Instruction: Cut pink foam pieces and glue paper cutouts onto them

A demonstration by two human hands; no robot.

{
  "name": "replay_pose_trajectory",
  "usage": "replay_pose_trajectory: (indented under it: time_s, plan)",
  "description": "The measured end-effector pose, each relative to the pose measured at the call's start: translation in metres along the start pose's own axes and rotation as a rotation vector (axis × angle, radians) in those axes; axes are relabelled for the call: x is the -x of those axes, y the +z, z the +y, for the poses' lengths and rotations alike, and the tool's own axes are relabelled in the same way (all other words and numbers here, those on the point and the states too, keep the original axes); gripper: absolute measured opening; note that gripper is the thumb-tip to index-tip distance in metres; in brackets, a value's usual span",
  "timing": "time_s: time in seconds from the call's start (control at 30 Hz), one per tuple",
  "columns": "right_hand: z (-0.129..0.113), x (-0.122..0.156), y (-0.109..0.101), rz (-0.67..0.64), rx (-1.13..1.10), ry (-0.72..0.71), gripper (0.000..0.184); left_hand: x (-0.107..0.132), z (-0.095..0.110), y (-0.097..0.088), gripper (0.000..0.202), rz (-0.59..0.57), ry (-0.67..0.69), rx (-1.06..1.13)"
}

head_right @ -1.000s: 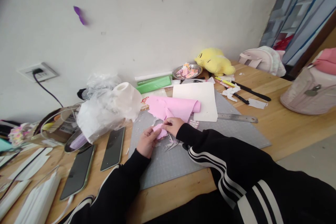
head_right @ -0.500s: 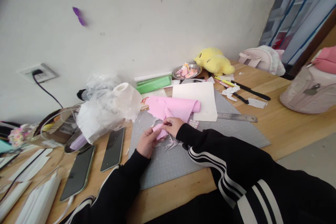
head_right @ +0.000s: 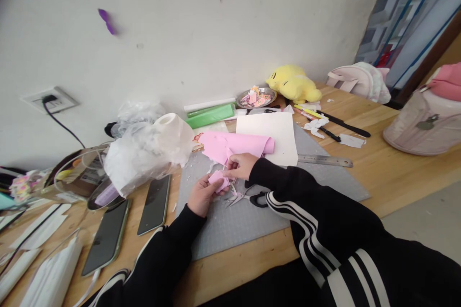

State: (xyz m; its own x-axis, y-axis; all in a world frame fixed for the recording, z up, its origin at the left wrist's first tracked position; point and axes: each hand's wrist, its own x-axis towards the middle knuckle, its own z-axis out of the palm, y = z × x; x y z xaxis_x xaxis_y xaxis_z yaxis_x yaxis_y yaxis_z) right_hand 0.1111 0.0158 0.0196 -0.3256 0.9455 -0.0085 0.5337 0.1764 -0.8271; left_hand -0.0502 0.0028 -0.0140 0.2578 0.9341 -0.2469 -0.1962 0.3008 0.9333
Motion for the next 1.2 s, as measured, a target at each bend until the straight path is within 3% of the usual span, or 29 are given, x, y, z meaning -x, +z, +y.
replay_pose_trajectory:
  time_s: [0.17,0.3,0.5,0.6,0.7,0.83,1.2]
  plan:
    - [0.005,0.008,-0.027,-0.405,0.330,0.239,0.029,0.001,0.001,0.001,0.028,0.050,0.030,0.038]
    - [0.010,0.012,-0.032,-0.517,0.433,0.289,0.039,0.001,0.003,0.002,0.028,0.065,0.029,0.052]
    - [0.005,0.013,-0.036,-0.491,0.563,0.273,0.043,0.002,0.002,0.001,0.027,0.057,0.031,0.058]
    - [0.001,0.013,-0.036,-0.513,0.573,0.330,0.032,0.002,0.002,0.000,0.027,0.048,0.031,0.054]
    - [-0.001,0.013,-0.034,-0.517,0.599,0.249,0.022,0.002,0.002,0.001,0.026,0.038,0.036,0.055]
    - [-0.004,0.015,-0.031,-0.409,0.629,0.135,0.021,0.003,0.003,0.002,0.026,0.057,0.043,0.078]
    - [-0.001,0.011,-0.034,-0.196,0.529,0.076,0.019,0.005,0.004,0.004,0.028,0.083,0.073,0.160]
